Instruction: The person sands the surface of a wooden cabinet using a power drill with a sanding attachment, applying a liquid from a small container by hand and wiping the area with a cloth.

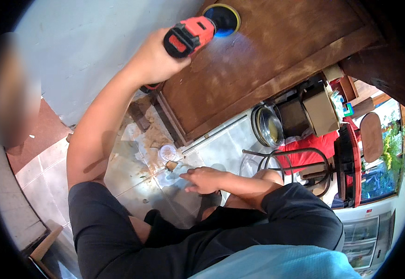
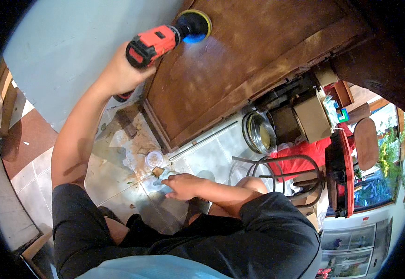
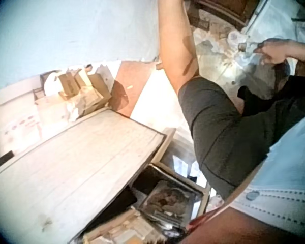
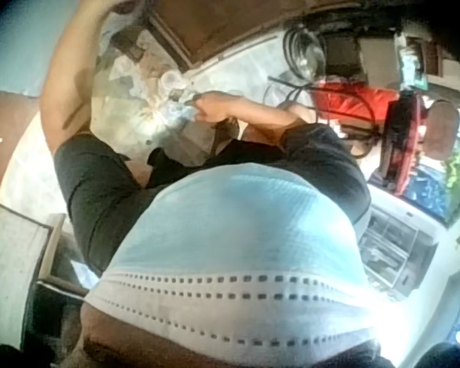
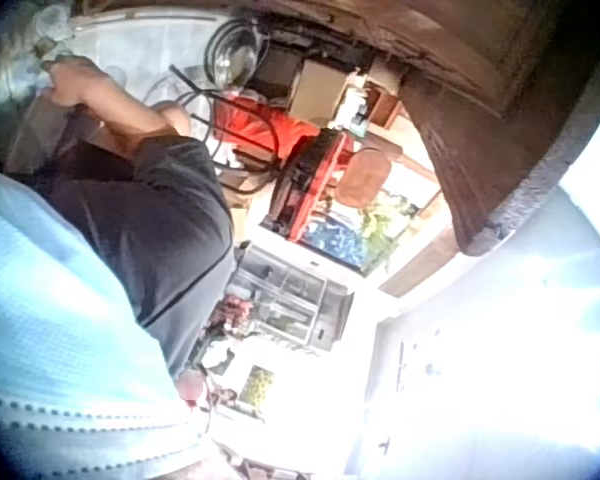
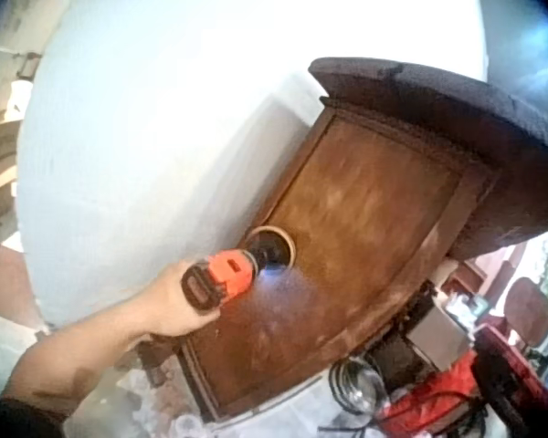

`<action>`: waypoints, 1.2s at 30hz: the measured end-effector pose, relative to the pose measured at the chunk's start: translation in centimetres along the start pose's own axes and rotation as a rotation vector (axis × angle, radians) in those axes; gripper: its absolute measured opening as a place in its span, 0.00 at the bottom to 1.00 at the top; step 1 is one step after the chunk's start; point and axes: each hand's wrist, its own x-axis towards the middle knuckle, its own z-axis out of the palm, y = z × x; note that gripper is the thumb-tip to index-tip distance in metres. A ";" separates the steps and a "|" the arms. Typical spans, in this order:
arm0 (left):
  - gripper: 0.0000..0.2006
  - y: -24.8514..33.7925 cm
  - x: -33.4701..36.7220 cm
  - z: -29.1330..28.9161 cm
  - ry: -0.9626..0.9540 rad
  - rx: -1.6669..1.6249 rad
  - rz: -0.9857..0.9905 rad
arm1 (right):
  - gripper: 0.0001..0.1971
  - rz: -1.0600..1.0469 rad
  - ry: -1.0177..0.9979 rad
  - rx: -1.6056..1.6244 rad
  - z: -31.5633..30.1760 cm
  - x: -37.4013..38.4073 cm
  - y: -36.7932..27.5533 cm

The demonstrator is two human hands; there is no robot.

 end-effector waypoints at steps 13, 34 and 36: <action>0.14 -1.2 -0.9 -0.2 -0.057 -0.039 0.016 | 0.32 0.017 0.013 0.013 0.0 -0.3 -0.8; 0.05 -5.0 0.5 -2.6 -0.260 -0.628 -0.400 | 0.32 0.029 0.002 0.030 -0.1 -0.3 0.8; 0.05 -4.9 0.6 -2.2 -0.219 -0.614 -0.406 | 0.31 0.015 0.043 0.023 0.2 0.0 1.5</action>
